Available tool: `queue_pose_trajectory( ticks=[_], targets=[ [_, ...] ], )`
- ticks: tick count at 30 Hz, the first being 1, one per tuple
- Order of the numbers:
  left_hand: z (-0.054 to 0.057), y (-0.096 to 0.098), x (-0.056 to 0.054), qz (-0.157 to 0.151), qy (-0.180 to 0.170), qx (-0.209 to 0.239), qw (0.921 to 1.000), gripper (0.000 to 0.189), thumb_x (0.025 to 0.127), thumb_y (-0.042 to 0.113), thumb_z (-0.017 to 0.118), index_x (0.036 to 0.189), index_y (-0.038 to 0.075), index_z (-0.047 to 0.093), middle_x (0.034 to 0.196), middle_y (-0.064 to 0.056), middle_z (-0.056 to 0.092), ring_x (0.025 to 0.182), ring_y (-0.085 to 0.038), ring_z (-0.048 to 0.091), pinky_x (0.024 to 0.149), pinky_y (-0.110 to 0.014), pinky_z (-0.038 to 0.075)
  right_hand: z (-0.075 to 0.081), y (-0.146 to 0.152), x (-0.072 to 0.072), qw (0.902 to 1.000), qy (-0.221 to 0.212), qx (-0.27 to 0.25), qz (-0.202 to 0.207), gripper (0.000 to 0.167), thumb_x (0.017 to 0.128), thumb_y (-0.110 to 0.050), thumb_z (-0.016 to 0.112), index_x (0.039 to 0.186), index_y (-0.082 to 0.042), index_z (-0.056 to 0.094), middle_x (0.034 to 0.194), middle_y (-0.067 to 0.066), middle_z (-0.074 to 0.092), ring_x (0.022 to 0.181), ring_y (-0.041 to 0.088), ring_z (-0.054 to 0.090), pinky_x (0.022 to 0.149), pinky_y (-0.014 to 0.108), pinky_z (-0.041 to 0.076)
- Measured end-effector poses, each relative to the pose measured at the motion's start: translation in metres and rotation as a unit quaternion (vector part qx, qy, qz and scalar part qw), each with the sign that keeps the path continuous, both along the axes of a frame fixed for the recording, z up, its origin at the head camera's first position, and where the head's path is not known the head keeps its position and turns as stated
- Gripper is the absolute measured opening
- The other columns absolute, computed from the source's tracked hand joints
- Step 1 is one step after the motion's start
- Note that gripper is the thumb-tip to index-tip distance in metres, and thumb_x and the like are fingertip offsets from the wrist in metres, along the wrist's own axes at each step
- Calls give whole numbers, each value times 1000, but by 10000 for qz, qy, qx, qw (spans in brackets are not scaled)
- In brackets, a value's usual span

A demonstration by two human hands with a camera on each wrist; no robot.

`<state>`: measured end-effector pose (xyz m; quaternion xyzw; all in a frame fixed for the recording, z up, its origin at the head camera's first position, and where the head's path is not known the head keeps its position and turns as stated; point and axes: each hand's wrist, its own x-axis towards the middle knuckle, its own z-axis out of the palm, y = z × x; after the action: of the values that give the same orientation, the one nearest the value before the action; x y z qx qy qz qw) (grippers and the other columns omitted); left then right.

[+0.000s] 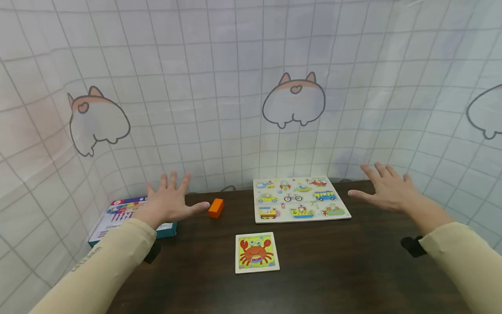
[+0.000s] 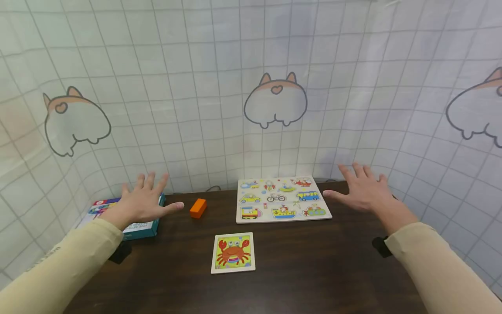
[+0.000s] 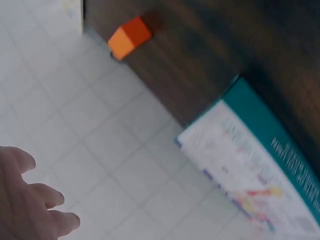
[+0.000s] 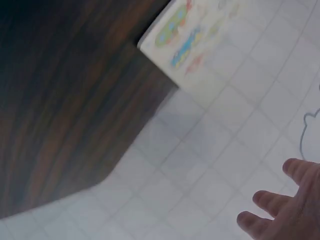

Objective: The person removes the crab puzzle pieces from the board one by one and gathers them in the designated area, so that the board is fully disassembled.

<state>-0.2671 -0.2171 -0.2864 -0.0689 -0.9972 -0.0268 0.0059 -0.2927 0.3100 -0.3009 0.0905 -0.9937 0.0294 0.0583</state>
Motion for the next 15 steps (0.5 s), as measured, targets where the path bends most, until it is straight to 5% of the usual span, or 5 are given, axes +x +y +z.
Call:
queue_pose_trajectory(
  ticks=[3,7,12,15],
  targets=[
    [-17,8,5,-242,-3,14,9997,105,94,76,47,164,5,15,166,-34,9,151,-59,12,112,-82,9,-13,-12,1,9996,173,-28,208,97,97,-72,46,161,-3,22,159,38,26,144,58,29,104,81,27],
    [-53,29,19,-771,-375,179,9962,96,95,68,55,163,8,23,167,-28,21,151,-53,26,115,-75,23,-39,-41,7,9970,256,-265,684,90,100,-63,51,160,-1,26,156,36,35,137,55,44,101,72,40],
    [-98,62,43,-1488,-1365,380,9787,89,94,62,62,163,16,28,168,-19,26,152,-44,32,117,-66,30,-70,-87,17,9872,-231,-737,1396,80,102,-46,59,159,1,28,151,32,47,134,49,53,101,62,47],
    [-114,76,52,-1781,-1776,453,9668,89,93,63,63,163,24,27,169,-17,23,153,-42,29,117,-66,31,-84,-120,20,9774,-674,-829,1824,71,103,-35,62,157,1,34,151,26,50,138,43,52,109,58,44]
  ],
)
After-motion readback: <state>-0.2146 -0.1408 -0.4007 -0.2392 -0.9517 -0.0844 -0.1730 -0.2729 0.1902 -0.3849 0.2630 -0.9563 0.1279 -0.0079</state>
